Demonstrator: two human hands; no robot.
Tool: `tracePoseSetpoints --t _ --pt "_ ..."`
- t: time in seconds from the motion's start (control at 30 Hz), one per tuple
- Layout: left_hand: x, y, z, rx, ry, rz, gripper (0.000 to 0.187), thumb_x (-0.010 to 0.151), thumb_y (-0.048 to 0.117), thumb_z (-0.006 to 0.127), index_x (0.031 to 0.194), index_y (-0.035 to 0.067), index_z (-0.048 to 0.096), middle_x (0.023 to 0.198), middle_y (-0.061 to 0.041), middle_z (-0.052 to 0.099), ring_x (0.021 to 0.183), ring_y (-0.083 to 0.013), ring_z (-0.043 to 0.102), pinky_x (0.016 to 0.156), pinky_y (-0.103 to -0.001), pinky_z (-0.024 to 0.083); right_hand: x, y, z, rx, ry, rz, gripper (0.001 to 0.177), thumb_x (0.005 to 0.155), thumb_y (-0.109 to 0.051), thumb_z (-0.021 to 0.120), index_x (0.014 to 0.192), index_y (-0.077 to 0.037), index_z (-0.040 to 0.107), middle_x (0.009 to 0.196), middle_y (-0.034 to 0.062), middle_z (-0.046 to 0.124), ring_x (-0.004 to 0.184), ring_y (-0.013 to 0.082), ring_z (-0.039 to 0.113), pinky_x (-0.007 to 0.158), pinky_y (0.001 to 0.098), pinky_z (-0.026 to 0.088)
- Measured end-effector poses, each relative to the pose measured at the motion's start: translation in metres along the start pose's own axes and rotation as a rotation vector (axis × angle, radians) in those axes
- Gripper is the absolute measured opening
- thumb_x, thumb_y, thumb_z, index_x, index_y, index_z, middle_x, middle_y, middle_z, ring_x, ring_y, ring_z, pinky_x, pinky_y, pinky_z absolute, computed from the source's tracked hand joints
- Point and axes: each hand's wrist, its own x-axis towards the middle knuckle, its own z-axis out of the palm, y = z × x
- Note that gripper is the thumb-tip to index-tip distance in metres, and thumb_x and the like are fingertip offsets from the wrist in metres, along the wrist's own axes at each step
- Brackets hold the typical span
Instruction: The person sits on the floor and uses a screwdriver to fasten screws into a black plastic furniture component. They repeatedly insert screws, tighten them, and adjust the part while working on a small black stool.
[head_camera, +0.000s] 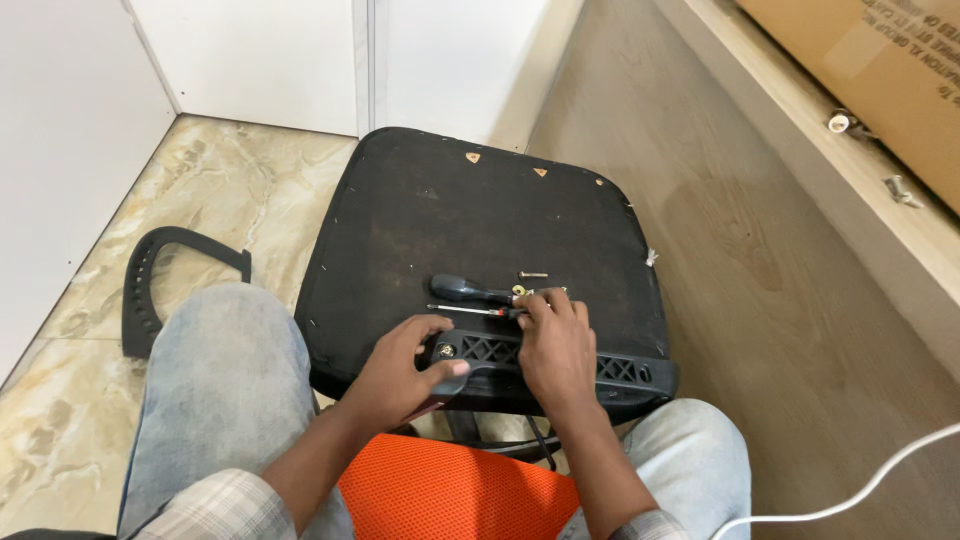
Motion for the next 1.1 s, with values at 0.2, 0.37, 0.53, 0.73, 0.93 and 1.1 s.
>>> tracePoseSetpoints --t 0.2,0.37,0.53,0.73,0.93,1.1 --pt "0.008 -0.01 0.006 0.056 0.074 0.041 0.016 0.085 0.017 0.075 0.095 0.005 0.077 0.116 -0.005 0.074 0.11 -0.0226 0.071 0.093 -0.039 0.057 0.004 0.039 -0.011 -0.155 -0.096 -0.017 0.034 0.094 -0.02 0.065 0.128 -0.019 0.067 0.129 0.0015 0.06 0.13 0.028 0.049 0.103 0.0548 0.041" --pt "0.007 -0.011 0.008 0.209 0.135 0.148 0.014 0.087 0.015 0.074 0.094 0.003 0.076 0.113 -0.005 0.076 0.111 -0.0257 0.069 0.098 -0.041 0.053 -0.003 0.031 -0.028 0.148 -0.089 -0.069 0.027 0.097 -0.013 0.064 0.123 -0.011 0.065 0.128 0.0117 0.058 0.113 0.0306 0.063 0.096 0.0463 0.052" --pt "0.008 -0.007 0.002 0.021 0.016 -0.15 0.036 0.085 0.019 0.079 0.119 0.011 0.066 0.122 -0.006 0.071 0.118 -0.0233 0.069 0.101 -0.037 0.055 -0.022 -0.001 -0.06 0.503 0.203 0.054 0.034 0.091 -0.011 0.074 0.123 -0.007 0.063 0.104 0.011 0.067 0.088 0.02 0.066 0.077 0.0365 0.056" --pt "0.005 -0.006 0.0 0.013 -0.002 -0.094 0.035 0.084 0.019 0.077 0.118 0.011 0.075 0.132 -0.005 0.072 0.121 -0.024 0.069 0.103 -0.036 0.054 -0.037 -0.046 -0.101 0.572 0.245 -0.03 0.038 0.09 -0.014 0.074 0.127 -0.008 0.064 0.104 0.0036 0.073 0.08 0.0129 0.067 0.071 0.0304 0.058" --pt "0.007 -0.006 -0.001 -0.043 -0.009 -0.16 0.035 0.084 0.018 0.077 0.118 0.009 0.075 0.131 -0.004 0.073 0.118 -0.0239 0.072 0.102 -0.036 0.055 -0.041 -0.074 -0.107 0.408 0.186 -0.236 0.037 0.089 -0.009 0.071 0.126 -0.009 0.066 0.11 0.0069 0.071 0.094 0.0189 0.072 0.073 0.0367 0.057" --pt "0.008 -0.01 0.002 -0.011 0.012 -0.071 0.029 0.084 0.018 0.076 0.11 0.006 0.078 0.132 -0.002 0.071 0.116 -0.0237 0.071 0.1 -0.035 0.056 -0.045 -0.077 -0.105 0.374 0.157 -0.231 0.039 0.091 -0.008 0.069 0.129 -0.01 0.065 0.116 0.0069 0.069 0.101 0.0194 0.073 0.072 0.0382 0.057"
